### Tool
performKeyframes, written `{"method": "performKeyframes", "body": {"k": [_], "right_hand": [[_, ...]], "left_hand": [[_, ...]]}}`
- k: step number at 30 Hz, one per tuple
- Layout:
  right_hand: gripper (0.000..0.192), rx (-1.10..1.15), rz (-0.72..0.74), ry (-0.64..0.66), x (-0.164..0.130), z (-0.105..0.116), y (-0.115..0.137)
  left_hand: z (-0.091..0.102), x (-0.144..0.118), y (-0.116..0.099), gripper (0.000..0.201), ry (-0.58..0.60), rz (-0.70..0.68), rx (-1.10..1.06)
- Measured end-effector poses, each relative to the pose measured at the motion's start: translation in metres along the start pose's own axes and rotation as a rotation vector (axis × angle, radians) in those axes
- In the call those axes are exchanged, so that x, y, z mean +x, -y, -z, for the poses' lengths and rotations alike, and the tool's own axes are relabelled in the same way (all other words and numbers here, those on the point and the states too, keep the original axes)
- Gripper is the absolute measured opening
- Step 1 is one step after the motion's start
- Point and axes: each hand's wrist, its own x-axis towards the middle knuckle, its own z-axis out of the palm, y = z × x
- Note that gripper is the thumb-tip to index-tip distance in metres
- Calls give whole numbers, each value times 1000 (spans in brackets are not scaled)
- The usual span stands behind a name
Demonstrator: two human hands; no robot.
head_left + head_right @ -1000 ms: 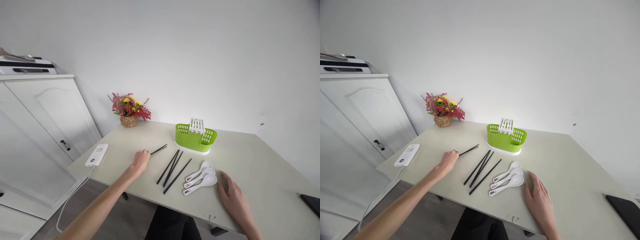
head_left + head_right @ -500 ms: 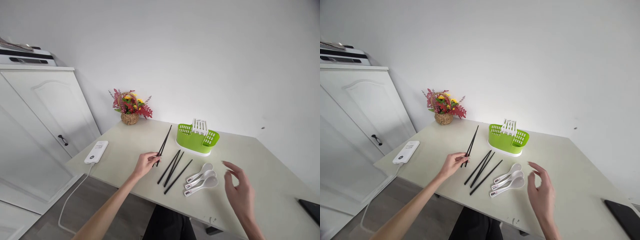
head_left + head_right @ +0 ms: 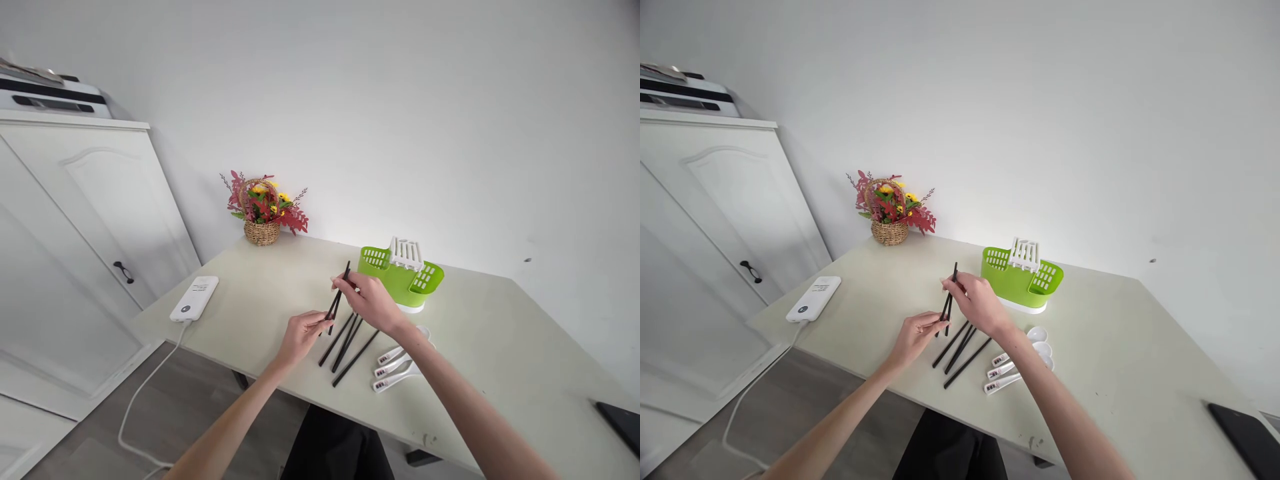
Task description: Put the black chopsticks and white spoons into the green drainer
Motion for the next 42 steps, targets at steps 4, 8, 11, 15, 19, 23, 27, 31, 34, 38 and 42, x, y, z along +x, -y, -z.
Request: {"method": "performKeyframes", "body": {"k": [4, 8, 11, 15, 19, 23, 27, 31, 34, 38, 42], "right_hand": [[45, 72, -10, 7, -2, -7, 4], [43, 99, -22, 3, -5, -12, 4], [43, 65, -17, 20, -5, -12, 7], [42, -39, 14, 64, -2, -9, 12], [37, -102, 41, 95, 2, -4, 17], [33, -121, 61, 118, 5, -1, 19], [30, -102, 29, 140, 5, -2, 19], [28, -88, 4, 156, 5, -5, 19], [29, -77, 10, 156, 5, -6, 19], [32, -50, 26, 173, 4, -3, 17], [36, -26, 6, 189, 1, 0, 15]], "left_hand": [[7, -4, 7, 35, -3, 23, -21], [11, -6, 6, 37, -22, 40, 5], [10, -6, 3, 34, -47, 59, -15], [9, -3, 3, 29, -61, 144, -78], [10, -1, 4, 31, -97, 225, -83], [11, -2, 2, 33, -138, 255, -59], [12, -4, 3, 32, -125, 266, -46], [13, -7, 6, 30, -55, 236, -38], [13, -10, 4, 31, -7, 199, -56], [18, -12, -4, 41, 94, 165, -70], [22, -13, -8, 45, 168, 190, -86]]}}
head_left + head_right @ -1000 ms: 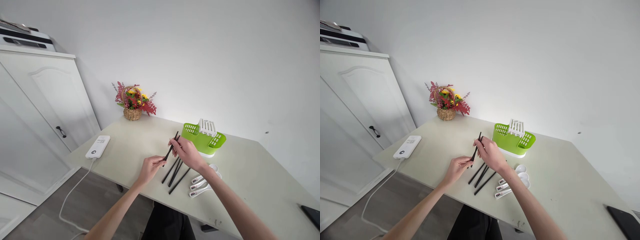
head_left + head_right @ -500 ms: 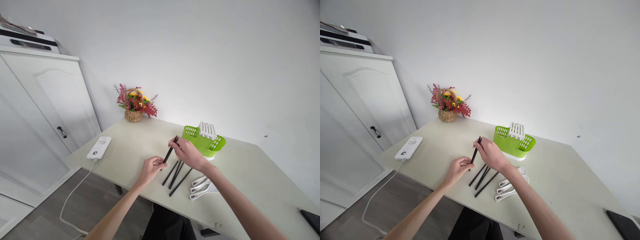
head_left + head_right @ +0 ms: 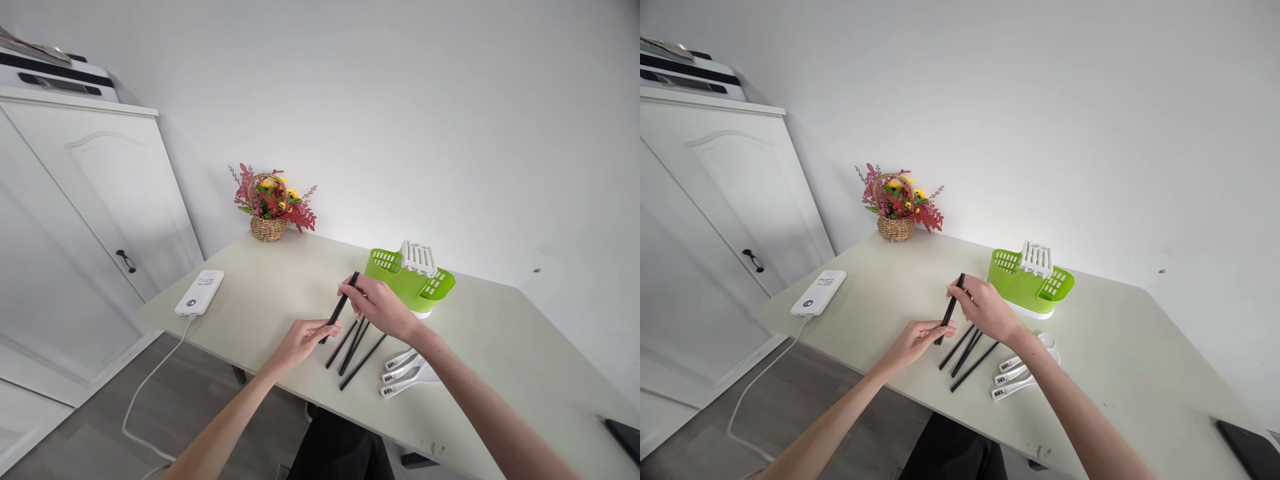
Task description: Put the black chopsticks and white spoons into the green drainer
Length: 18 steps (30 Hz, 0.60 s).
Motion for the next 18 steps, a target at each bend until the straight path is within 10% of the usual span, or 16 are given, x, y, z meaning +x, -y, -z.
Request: {"method": "performKeyframes", "body": {"k": [18], "right_hand": [[36, -57, -9, -212, -12, 24, 23]], "left_hand": [[0, 0, 10, 39, 14, -44, 71]]}}
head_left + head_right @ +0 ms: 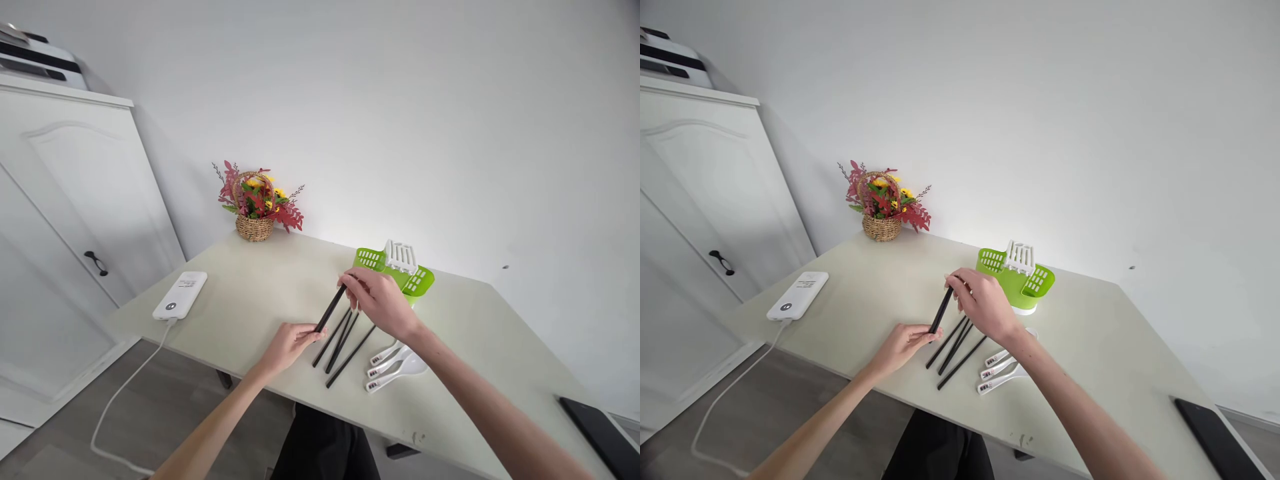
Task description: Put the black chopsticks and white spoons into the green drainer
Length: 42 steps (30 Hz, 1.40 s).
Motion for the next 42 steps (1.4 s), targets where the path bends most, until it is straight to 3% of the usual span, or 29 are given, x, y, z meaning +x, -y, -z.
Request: {"method": "performKeyframes", "body": {"k": [3, 8, 10, 12, 20, 26, 29, 32, 34, 42], "right_hand": [[36, 8, -35, -99, 13, 29, -5], [38, -65, -83, -445, 49, 107, -24], [36, -198, -100, -498, 63, 127, -37], [36, -304, -134, -470, 77, 135, -55], [42, -376, -256, -181, 128, 113, -140], [44, -416, -311, -71, 145, 105, -177], [48, -428, -358, -89, 139, 103, -182], [73, -455, -401, -104, 122, 97, -179], [79, -490, -408, -89, 107, 90, -172], [61, -464, -407, -62, 73, 70, -158]], "left_hand": [[1, -1, 5, 40, -44, -7, 34], [1, -1, 7, 39, -143, 21, 115], [0, 0, 5, 35, -148, 32, 155], [0, 0, 3, 32, -143, 34, 200], [2, 0, -1, 27, -103, 66, 256], [0, 4, -8, 27, -107, 105, 276], [0, 6, -8, 28, -107, 119, 287], [1, 7, -5, 26, -111, 113, 301], [1, 8, -3, 26, -103, 116, 309], [-11, 11, -5, 24, -55, 90, 426]]}}
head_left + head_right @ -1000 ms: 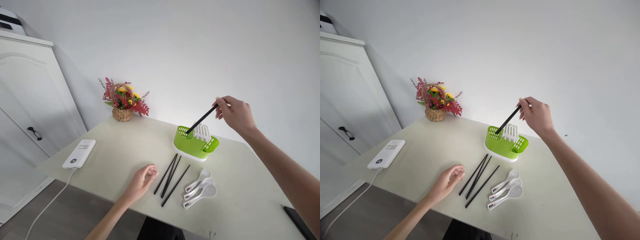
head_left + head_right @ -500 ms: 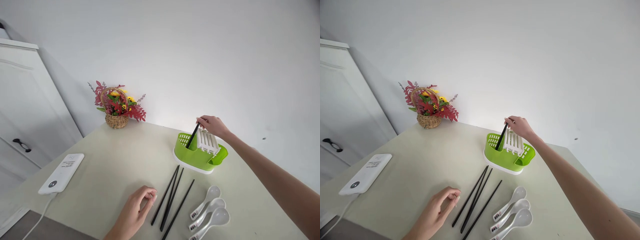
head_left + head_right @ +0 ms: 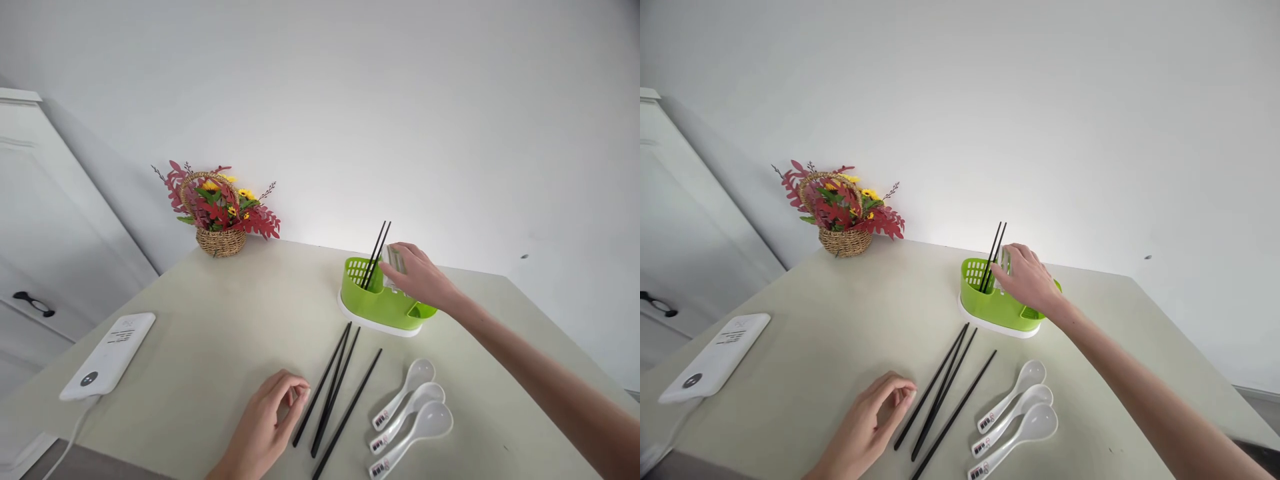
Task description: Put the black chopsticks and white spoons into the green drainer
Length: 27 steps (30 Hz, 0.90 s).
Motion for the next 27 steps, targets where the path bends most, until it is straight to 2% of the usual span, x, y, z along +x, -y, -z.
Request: {"method": "performKeyframes", "body": {"k": [6, 9, 13, 16, 21, 23, 27], "right_hand": [[60, 21, 11, -15, -6, 0, -2], [62, 26, -9, -14, -14, 3, 1], [62, 79, 41, -159, -32, 10, 8], [54, 123, 136, -288, -52, 20, 14], [41, 121, 221, -319, -84, 33, 27], [39, 125, 239, -297, -94, 34, 32], [37, 139, 317, -267, -112, 33, 40]], "left_hand": [[-25, 12, -13, 18, -109, -120, 241], [-35, 22, -15, 19, -122, -159, 379], [-40, 33, -13, 21, -104, -216, 513], [-42, 38, -13, 21, -82, -236, 592], [-43, 46, -27, 14, 7, -176, 787], [-40, 50, -36, 10, 75, -116, 898], [-26, 56, -49, 17, 245, 10, 1030]]}}
